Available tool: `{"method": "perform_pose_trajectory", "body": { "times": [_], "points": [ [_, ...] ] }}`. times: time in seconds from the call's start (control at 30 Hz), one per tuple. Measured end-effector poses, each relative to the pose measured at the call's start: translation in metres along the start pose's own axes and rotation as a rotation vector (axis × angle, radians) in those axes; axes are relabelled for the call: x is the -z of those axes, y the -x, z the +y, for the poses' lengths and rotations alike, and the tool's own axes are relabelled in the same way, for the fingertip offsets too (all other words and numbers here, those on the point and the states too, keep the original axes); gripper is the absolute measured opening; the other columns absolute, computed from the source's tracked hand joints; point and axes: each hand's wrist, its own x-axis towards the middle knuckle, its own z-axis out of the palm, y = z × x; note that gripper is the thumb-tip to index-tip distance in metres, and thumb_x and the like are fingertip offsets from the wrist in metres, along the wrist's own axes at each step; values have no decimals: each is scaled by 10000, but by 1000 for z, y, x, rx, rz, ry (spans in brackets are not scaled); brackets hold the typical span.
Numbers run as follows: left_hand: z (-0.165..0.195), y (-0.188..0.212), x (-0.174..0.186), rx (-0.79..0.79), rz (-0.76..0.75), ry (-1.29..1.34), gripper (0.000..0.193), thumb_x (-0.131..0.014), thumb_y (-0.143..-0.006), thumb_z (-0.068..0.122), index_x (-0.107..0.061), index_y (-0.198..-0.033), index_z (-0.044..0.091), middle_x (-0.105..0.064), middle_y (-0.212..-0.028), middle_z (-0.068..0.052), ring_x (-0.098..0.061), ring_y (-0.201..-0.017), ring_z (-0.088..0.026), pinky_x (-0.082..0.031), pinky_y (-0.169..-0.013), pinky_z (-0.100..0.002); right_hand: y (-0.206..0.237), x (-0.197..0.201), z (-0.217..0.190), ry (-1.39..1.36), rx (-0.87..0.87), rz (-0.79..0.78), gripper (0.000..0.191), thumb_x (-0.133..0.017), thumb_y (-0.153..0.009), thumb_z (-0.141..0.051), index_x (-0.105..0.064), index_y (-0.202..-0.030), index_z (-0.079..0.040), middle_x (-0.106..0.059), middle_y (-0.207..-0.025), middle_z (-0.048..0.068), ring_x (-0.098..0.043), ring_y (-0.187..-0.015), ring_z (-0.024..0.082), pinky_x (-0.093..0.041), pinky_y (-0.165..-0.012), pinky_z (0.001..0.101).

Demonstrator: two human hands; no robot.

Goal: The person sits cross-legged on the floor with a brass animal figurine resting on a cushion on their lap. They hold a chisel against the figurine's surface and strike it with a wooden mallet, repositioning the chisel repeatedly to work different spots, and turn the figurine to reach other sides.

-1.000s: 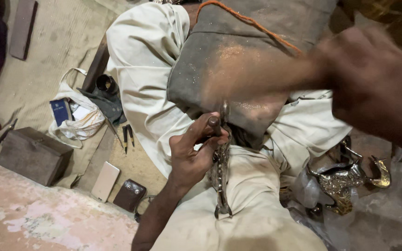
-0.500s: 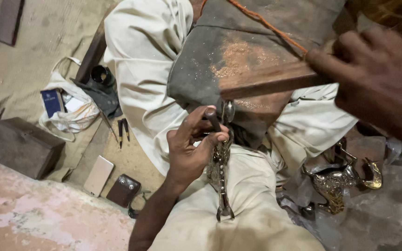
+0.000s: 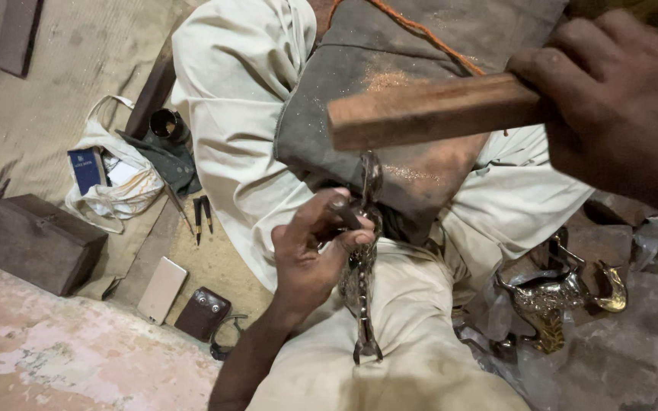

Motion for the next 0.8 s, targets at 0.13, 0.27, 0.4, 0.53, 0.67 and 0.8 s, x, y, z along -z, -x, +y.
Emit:
{"method": "perform_pose_trajectory", "body": {
  "times": [0.13,0.27,0.4,0.53,0.67,0.8],
  "points": [
    [-9,5,-2,-122,-41,-134,483,-770,-952,-61,-561,-1377,35,-780,-1015,-117,-771,-936,-160,-657,-873,-306,6,-1,-4,-45,14,22,542,-836,-693,-142,-703,-1218,-150,-630,-988,57,-610,-930,249,-516,-813,377],
    [-19,9,-2,-280,-57,-212,472,-776,-945,-71,-560,-1343,64,-769,-1015,-114,-783,-946,-171,-667,-858,-296,8,2,-8,-5,96,126,460,-843,-723,-177,-707,-1162,-155,-640,-965,57,-610,-884,246,-510,-764,387],
    [-25,11,-2,-310,-37,-180,518,-739,-946,-110,-526,-1386,63,-766,-1044,-139,-784,-947,-188,-669,-861,-306,1,8,-14,-313,21,143,574,-785,-665,-98,-679,-1228,-75,-619,-1026,133,-602,-951,316,-500,-789,433],
    [-26,15,1,-313,-49,-187,535,-727,-929,-148,-548,-1384,68,-765,-1013,-147,-764,-891,-200,-647,-803,-302,-1,10,-15,-474,51,138,530,-793,-753,-153,-593,-1237,-75,-587,-1008,112,-601,-934,287,-511,-802,426],
    [-26,17,7,-263,-77,-135,554,-679,-915,-200,-537,-1382,62,-764,-1037,-138,-768,-931,-183,-639,-832,-303,1,13,-10,-237,68,154,497,-822,-714,-132,-634,-1169,-69,-626,-981,119,-638,-929,313,-532,-822,448],
    [-25,18,11,-281,-62,-246,582,-719,-860,-195,-544,-1361,43,-780,-1013,-107,-794,-943,-163,-640,-802,-273,3,19,-6,42,191,115,469,-816,-680,-252,-664,-1108,-138,-653,-953,63,-667,-896,250,-551,-808,416]
  ]
}}
